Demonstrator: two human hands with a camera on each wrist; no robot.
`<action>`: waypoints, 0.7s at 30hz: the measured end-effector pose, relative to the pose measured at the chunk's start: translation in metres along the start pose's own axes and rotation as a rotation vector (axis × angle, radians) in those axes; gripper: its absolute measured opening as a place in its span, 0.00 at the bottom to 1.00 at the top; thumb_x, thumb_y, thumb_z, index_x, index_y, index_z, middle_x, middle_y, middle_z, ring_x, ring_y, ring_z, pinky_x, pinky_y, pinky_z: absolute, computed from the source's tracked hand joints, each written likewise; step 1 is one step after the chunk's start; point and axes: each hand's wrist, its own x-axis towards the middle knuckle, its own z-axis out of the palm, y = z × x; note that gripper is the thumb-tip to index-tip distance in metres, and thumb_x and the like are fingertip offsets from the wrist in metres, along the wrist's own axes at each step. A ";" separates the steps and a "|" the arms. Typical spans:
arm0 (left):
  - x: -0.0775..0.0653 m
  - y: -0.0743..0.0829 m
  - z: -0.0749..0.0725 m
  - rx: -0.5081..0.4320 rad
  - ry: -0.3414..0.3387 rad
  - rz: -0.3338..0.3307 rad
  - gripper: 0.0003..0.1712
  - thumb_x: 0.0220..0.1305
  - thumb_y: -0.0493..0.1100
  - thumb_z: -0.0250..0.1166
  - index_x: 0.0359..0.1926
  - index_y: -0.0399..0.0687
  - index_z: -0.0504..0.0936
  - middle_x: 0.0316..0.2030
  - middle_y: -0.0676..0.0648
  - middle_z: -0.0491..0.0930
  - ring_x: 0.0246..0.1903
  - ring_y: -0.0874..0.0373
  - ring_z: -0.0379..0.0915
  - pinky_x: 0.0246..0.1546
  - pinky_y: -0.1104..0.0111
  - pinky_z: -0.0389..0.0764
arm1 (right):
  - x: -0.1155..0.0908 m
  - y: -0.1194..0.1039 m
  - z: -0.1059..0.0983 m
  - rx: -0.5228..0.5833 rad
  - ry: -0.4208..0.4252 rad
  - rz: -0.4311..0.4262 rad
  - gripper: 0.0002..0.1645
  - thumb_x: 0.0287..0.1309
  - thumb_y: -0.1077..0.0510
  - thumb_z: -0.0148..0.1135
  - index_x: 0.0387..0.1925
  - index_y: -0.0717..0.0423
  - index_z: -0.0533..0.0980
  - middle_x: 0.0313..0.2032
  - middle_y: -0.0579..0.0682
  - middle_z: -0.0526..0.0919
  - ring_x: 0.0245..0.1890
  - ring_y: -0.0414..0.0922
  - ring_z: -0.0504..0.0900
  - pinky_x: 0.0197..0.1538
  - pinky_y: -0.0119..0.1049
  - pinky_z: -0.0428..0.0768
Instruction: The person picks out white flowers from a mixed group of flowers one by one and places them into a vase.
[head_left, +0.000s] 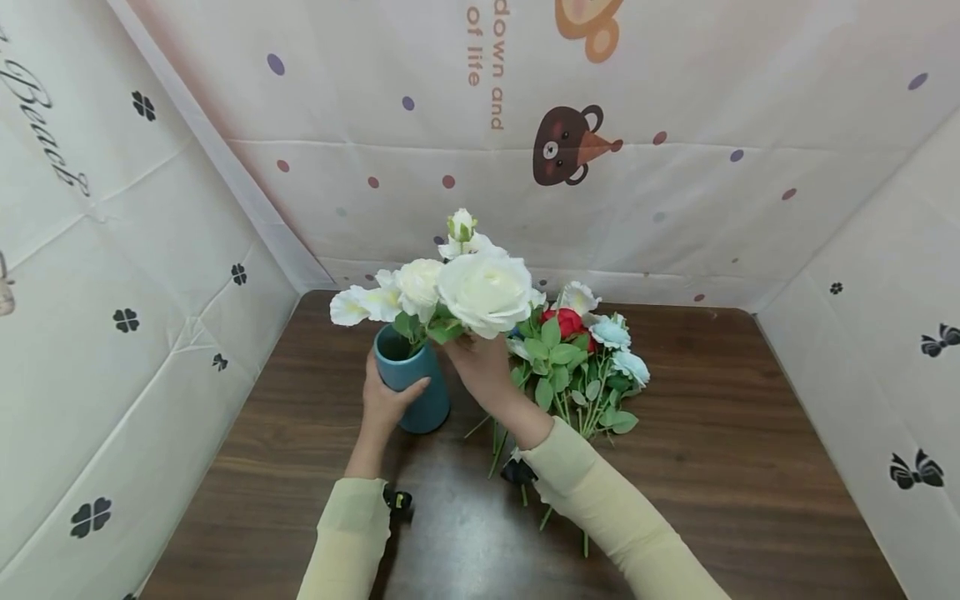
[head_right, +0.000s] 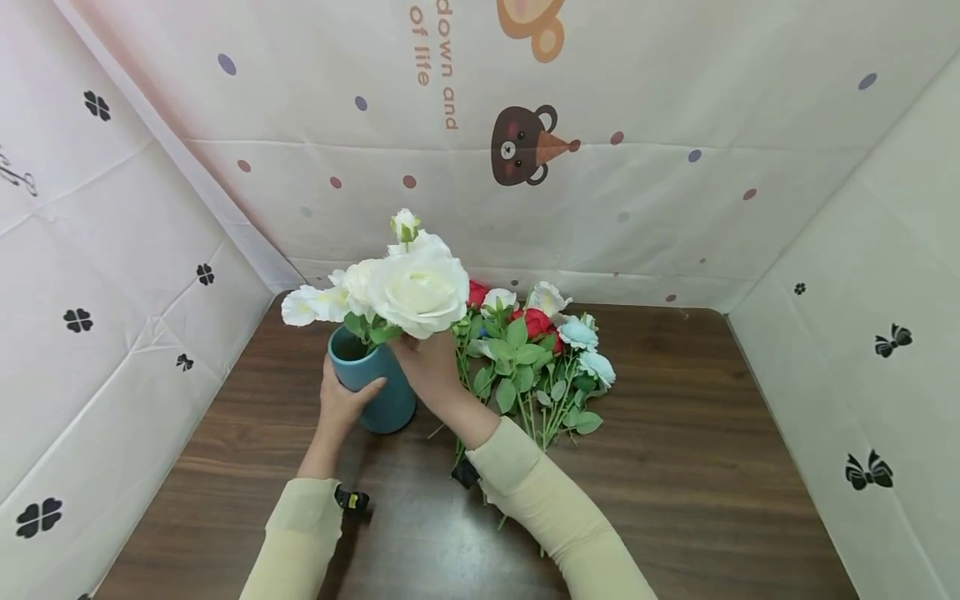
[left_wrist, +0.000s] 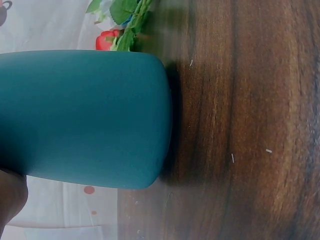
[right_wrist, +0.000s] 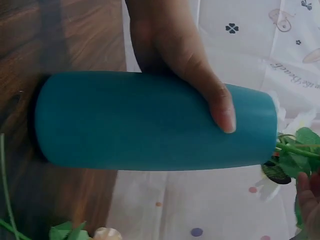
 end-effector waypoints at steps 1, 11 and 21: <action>0.000 0.000 0.000 -0.001 0.001 0.004 0.59 0.52 0.39 0.75 0.80 0.42 0.52 0.72 0.33 0.64 0.68 0.35 0.64 0.67 0.36 0.65 | 0.000 0.001 0.000 -0.014 -0.007 0.001 0.28 0.61 0.69 0.67 0.62 0.69 0.71 0.51 0.68 0.81 0.48 0.61 0.86 0.49 0.45 0.87; -0.001 -0.002 0.003 0.002 -0.004 0.018 0.60 0.51 0.38 0.75 0.79 0.39 0.50 0.72 0.31 0.63 0.69 0.34 0.63 0.68 0.36 0.64 | -0.001 0.015 -0.013 -0.177 -0.144 0.043 0.28 0.60 0.66 0.69 0.60 0.69 0.73 0.50 0.66 0.83 0.45 0.58 0.86 0.46 0.43 0.86; 0.001 -0.002 0.002 -0.016 0.014 0.018 0.60 0.50 0.36 0.75 0.80 0.41 0.51 0.72 0.32 0.63 0.68 0.36 0.63 0.67 0.39 0.65 | -0.002 0.030 -0.090 -0.451 -0.325 0.030 0.09 0.63 0.65 0.67 0.44 0.64 0.86 0.40 0.60 0.88 0.36 0.53 0.87 0.41 0.40 0.87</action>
